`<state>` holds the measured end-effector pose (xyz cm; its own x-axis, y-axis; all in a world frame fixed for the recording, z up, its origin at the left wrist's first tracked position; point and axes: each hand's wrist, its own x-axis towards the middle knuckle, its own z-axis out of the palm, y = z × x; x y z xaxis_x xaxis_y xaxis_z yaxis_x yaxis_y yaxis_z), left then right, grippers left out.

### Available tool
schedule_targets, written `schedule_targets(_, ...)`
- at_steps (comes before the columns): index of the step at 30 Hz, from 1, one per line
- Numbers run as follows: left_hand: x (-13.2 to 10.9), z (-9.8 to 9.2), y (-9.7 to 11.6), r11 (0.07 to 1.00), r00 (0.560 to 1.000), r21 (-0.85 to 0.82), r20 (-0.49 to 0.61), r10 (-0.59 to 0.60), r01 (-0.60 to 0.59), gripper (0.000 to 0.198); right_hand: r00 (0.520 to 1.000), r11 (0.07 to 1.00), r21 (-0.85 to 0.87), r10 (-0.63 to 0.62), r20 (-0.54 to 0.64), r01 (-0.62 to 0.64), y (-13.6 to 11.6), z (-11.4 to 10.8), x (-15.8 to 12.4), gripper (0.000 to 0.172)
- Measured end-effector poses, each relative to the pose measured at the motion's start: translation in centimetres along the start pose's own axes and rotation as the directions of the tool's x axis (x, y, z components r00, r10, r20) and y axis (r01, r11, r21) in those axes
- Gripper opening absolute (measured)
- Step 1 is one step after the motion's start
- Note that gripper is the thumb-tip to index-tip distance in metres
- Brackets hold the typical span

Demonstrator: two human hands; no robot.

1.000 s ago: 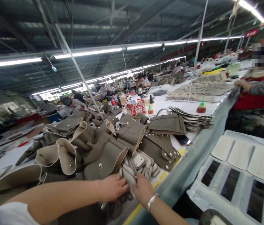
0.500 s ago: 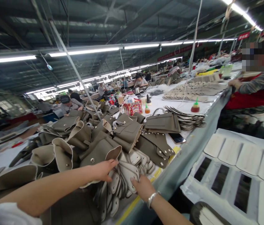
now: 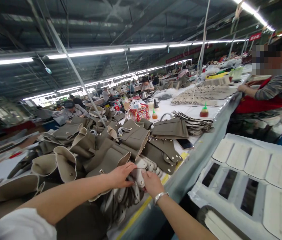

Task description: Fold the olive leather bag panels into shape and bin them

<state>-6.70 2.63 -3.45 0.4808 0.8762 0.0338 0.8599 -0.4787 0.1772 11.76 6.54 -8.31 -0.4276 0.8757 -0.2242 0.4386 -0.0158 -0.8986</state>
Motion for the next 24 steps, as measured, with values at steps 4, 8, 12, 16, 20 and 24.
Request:
schedule_targets(4, -1.0, 1.4, 0.0, 0.988, 0.994, 0.113, -0.022, 0.11, -0.107, 0.062, 0.997, 0.995, 0.049, 0.082, 0.01, -0.082, -0.3, -0.8, 0.8, 0.04)
schedule_targets(8, -0.9, 2.8, -0.4, 0.93, 0.967, 0.28, 0.16, 0.198, -0.237, 0.059, 0.968, 0.931, -0.277, -0.252, -0.021, 0.236, -2.2, -1.9, 1.1, 0.044)
schedule_targets(12, -1.0, 3.6, -1.2, 0.887, 0.981, 0.419, 0.072, 0.181, -0.195, 0.052, 0.811, 0.631, -0.596, -0.581, 0.061, 0.497, -4.5, -2.9, 1.5, 0.04)
schedule_targets(16, -1.9, 4.3, -0.8, 0.885, 0.989, 0.443, 0.087, 0.12, -0.146, 0.062, 0.854, 0.668, -0.675, -0.51, -0.107, 0.314, -5.7, -5.2, 1.7, 0.045)
schedule_targets(20, -1.9, 4.5, -0.1, 0.941, 0.985, 0.335, 0.139, -0.103, 0.051, 0.062, 0.848, 0.754, -0.594, -0.484, -0.214, 0.281, -6.7, -8.7, 0.1, 0.044)
schedule_targets(24, -0.6, 3.5, 0.1, 0.955, 0.972, 0.27, 0.164, -0.169, 0.121, 0.048, 0.878, 0.937, -0.19, -0.341, -0.335, 0.292, -7.8, -10.9, -2.1, 0.044)
